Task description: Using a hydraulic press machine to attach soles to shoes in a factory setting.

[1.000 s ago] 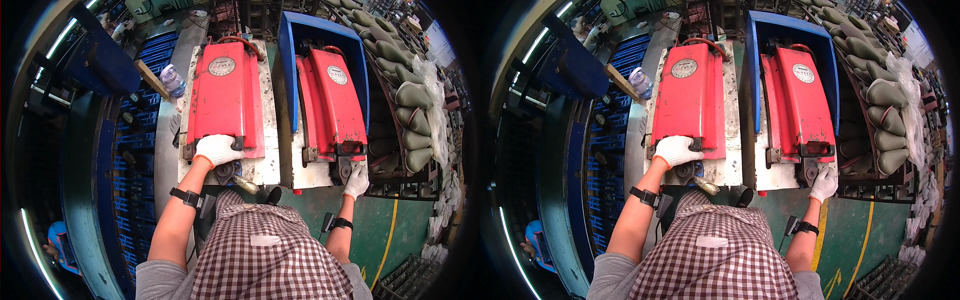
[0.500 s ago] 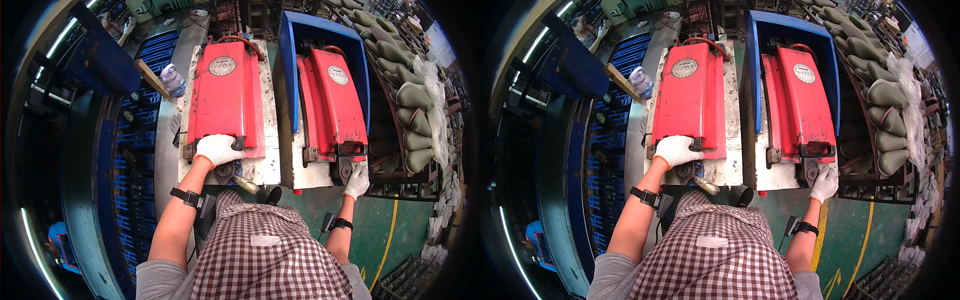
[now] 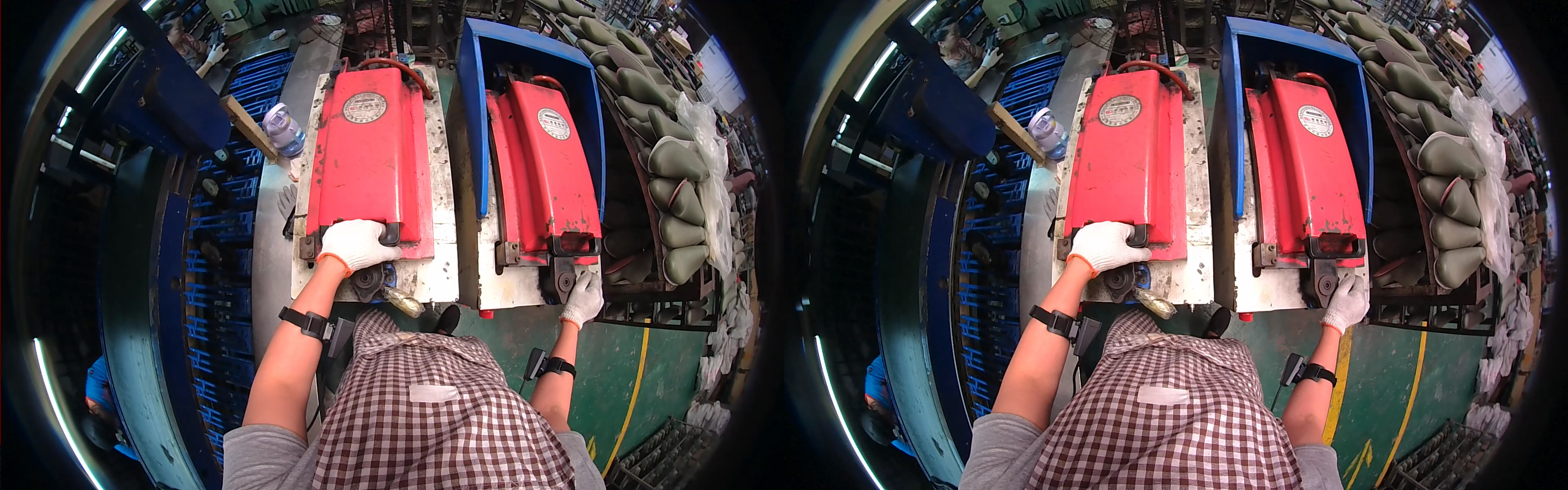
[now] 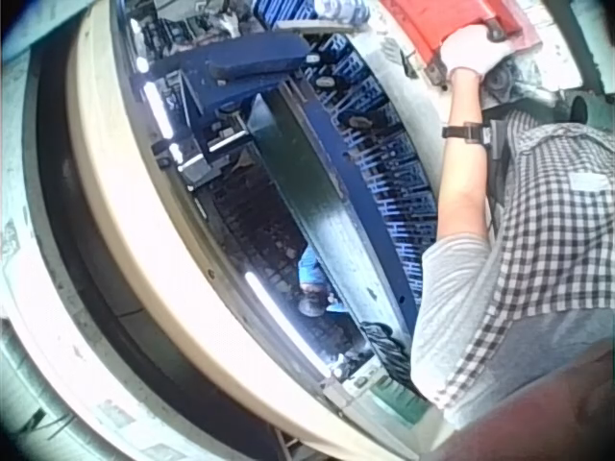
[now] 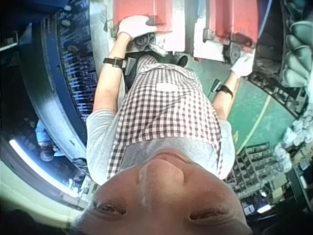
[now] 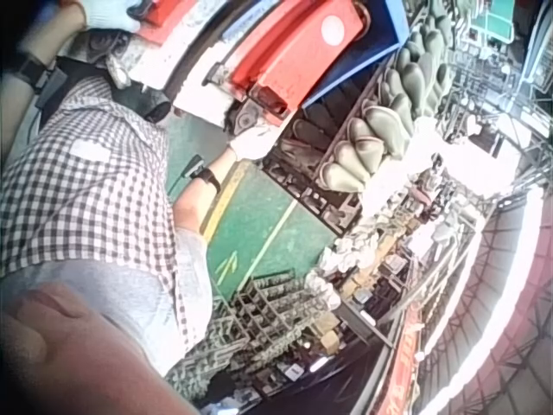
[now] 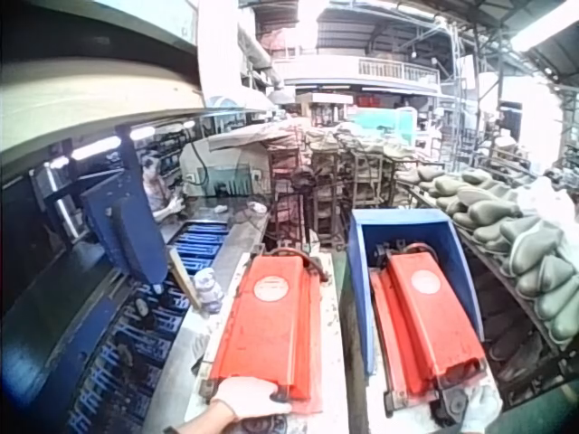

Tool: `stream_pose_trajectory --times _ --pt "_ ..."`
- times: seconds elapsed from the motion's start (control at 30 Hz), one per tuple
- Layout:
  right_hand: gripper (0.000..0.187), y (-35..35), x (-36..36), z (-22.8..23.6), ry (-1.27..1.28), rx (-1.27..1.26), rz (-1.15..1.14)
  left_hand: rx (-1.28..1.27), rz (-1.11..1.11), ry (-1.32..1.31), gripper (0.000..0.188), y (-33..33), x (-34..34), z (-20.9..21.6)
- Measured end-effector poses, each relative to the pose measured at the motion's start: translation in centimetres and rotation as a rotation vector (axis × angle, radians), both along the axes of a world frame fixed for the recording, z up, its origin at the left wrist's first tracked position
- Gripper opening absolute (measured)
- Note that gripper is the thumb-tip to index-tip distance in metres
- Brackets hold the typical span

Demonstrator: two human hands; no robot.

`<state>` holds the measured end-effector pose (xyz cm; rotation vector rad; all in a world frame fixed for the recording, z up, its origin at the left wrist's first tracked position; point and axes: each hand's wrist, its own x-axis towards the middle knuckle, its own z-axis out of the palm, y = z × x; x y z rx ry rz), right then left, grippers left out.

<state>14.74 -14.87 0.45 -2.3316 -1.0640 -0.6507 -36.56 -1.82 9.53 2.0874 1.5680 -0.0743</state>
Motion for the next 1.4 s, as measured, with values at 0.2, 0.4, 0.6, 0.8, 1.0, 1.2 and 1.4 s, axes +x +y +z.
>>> stream_pose_trajectory --times 0.2,0.4,0.6,0.8,1.0,1.2,1.4 --pt "0.029 0.0 0.2 -0.1 0.016 0.01 0.018 0.014 0.001 0.004 0.063 -0.1 -0.1 -0.2" --pt "0.028 -0.1 0.0 -0.1 0.013 0.007 0.012 -0.001 0.008 0.014 0.063 0.0 0.0 0.2" --pt "0.027 -0.1 0.2 -0.3 0.032 0.027 0.042 -0.016 0.014 0.018 0.063 -0.1 0.0 0.2" --pt "0.026 -0.1 0.0 -0.2 0.021 0.01 0.004 -0.012 0.008 0.02 0.062 -0.1 0.0 0.2" --pt "0.027 0.0 0.1 0.0 0.014 0.027 0.01 -0.015 0.006 0.025 0.062 0.0 0.1 0.3" --pt "0.027 0.0 -0.2 0.3 0.006 0.066 0.059 -0.023 0.01 0.011 0.063 -0.1 0.3 0.8" --pt "0.028 -0.1 -0.5 0.6 0.016 0.03 0.05 -0.061 0.027 0.067 0.065 -0.2 0.5 1.5"
